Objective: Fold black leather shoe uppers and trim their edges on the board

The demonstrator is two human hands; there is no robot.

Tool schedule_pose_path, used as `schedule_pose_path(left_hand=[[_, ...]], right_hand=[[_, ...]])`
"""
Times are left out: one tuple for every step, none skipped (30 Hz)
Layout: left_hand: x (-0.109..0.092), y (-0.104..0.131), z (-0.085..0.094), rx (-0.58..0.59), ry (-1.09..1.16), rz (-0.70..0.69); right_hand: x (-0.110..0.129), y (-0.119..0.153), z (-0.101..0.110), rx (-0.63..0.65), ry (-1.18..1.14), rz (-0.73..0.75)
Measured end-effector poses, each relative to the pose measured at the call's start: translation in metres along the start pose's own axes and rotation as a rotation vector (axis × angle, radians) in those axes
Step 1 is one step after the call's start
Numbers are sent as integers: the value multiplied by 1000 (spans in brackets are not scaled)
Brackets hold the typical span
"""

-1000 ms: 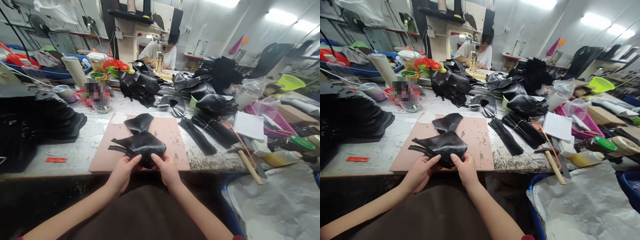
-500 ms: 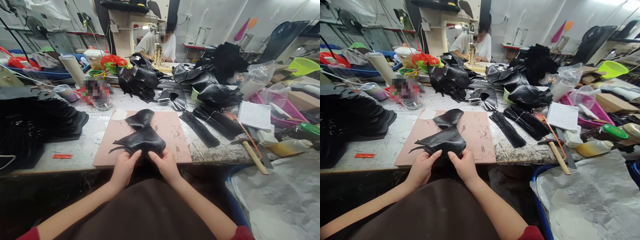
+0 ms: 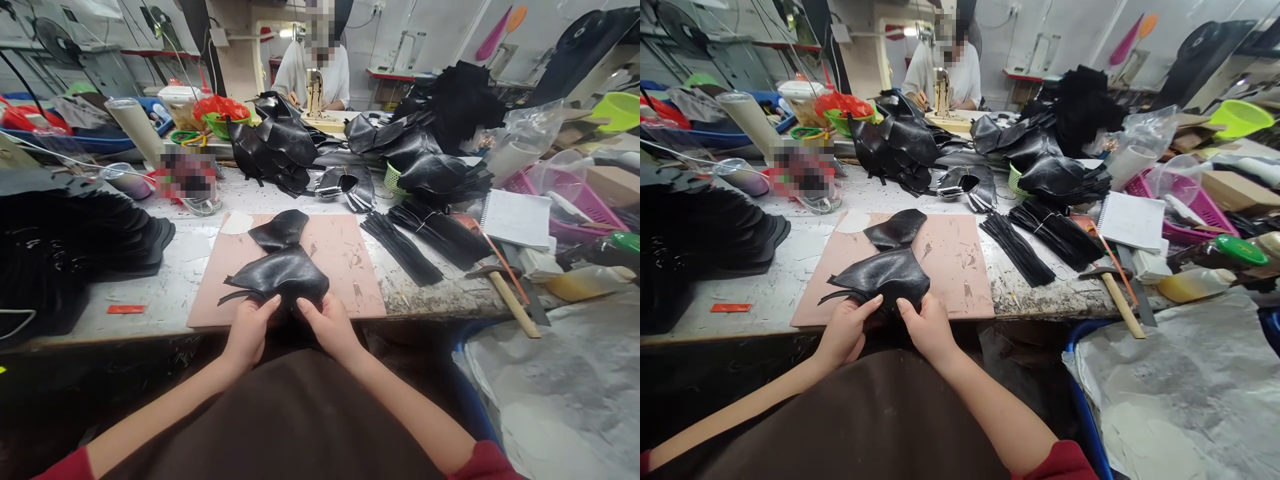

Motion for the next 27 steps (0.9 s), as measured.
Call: schedule_pose_path(left_hand=[[5, 1, 1, -13, 1, 55], [7, 2, 2, -21, -5, 91], [7, 2, 1, -15, -15, 103], [6, 3, -1, 3, -22, 96], [5, 3, -3, 27, -30, 82], [4, 3, -6, 47, -38, 70], [3, 2, -7, 61, -45, 60], [4, 2, -8, 64, -51, 57], [5, 2, -8, 58, -61, 58], [5, 1, -7, 48, -78, 58], [6, 1, -7, 41, -95, 55], [6, 1, -7, 37, -105, 53], [6, 1, -8, 37, -104, 52], [6, 1, -10, 41, -94, 53], [6, 1, -11, 50, -73, 56], [6, 1, -13, 60, -47, 58], [6, 2, -14, 70, -26, 61], [6, 2, -16, 78, -18, 63], [6, 2, -16, 83, -24, 62], [5, 2, -16, 84, -45, 58], [5, 2, -16, 81, -73, 50], [4, 2, -15, 76, -100, 39], [3, 2, -14, 68, -121, 26], [2, 1, -12, 59, -134, 10], [1, 1, -11, 53, -143, -3], [1, 0, -10, 52, -149, -15], [2, -1, -10, 53, -158, -23]], right_hand=[[1, 0, 1, -6, 27, 7], [2, 0, 1, -12, 46, 12], [3, 1, 2, -17, 57, 14], [4, 1, 3, -20, 63, 15], [5, 1, 3, -22, 67, 15], [5, 0, 4, -22, 72, 13], [5, 0, 4, -23, 76, 10], [4, 0, 5, -22, 80, 6], [4, -1, 5, -22, 82, 0], [3, -1, 6, -22, 82, -6], [2, -2, 6, -20, 78, -13], [1, -2, 6, -21, 75, -16], [0, -3, 6, -22, 75, -17], [0, -3, 7, -25, 81, -15], [0, -3, 7, -30, 91, -9], [0, -3, 7, -37, 103, -3], [0, -2, 8, -47, 118, 0], [0, -2, 9, -63, 132, 0], [0, -2, 10, -78, 143, -3], [0, -1, 11, -93, 148, -4], [0, -1, 12, -96, 146, -1], [1, -2, 11, -86, 139, 7], [3, -3, 11, -68, 130, 18], [5, -4, 10, -41, 127, 28], [6, -5, 11, -18, 137, 29], [6, -7, 12, -1, 164, 20], [6, -8, 15, 9, 206, 0]])
Point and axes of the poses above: each hand's wrist, its own y-axis away from the middle knuckle, its own z-axis out of the back of the hand, x = y × z, the point moved 10 cm from there along -y, towards the middle knuckle, and after that the axes turned 1 degree about z, right-handed, at the moved point
